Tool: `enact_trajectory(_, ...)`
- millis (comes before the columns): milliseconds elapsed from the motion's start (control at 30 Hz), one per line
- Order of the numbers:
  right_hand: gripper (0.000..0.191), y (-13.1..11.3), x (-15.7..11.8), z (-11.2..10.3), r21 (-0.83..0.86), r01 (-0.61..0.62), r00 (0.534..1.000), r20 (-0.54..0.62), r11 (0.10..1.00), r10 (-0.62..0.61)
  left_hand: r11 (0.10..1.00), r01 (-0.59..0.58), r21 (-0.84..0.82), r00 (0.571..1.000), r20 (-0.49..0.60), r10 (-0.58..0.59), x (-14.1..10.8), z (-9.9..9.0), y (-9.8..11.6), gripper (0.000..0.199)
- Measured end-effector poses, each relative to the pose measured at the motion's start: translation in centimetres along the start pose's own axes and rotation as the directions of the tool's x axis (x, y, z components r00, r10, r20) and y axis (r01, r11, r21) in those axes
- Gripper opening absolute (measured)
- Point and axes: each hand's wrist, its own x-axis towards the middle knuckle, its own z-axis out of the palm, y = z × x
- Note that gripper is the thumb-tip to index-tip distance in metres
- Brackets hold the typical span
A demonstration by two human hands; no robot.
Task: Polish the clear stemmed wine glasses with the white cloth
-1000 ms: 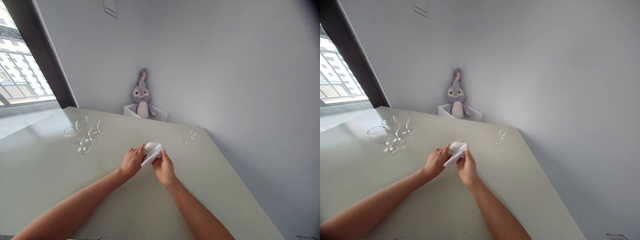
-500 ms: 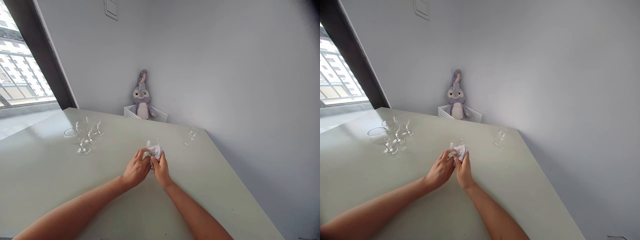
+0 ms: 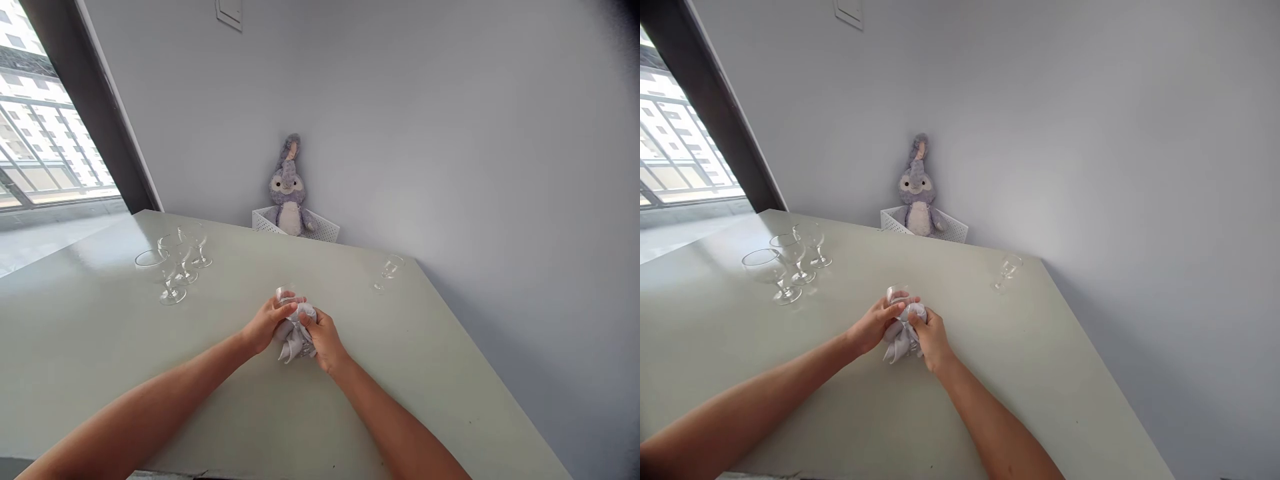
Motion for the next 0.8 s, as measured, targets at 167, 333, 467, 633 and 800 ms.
enact_trajectory(167, 0.032, -0.2, -1.3, -0.3, -0.641, 0.38, 0.913, 0.142, 0.667, -0.383, 0.998, -0.003, 0.062, 0.983, -0.184, 0.014, 0.6, -0.7, -0.1, 0.044)
enact_trajectory(333, 0.032, -0.5, -2.2, 0.4, -0.71, 0.684, 0.701, 0.576, 0.168, -0.421, 1.0, 0.027, 0.009, 0.949, -0.314, -0.023, 1.0, -1.7, 0.7, 0.055)
enact_trajectory(467, 0.027, -0.7, -2.0, 0.5, -0.714, 0.697, 0.678, 0.622, 0.072, -0.392, 0.999, 0.023, -0.022, 0.947, -0.321, -0.029, 1.1, -2.1, 1.1, 0.055)
enact_trajectory(633, 0.039, -1.4, -1.4, -0.6, -0.691, 0.681, 0.724, 0.586, 0.242, -0.364, 0.997, -0.035, -0.072, 0.981, -0.192, 0.021, 1.4, -2.6, 1.0, 0.028)
enact_trajectory(800, 0.018, -1.5, -0.4, -1.3, -0.406, 0.477, 0.878, 0.26, 0.779, -0.402, 0.966, -0.052, -0.253, 0.994, -0.11, 0.025, 1.3, -2.0, 1.2, 0.017)
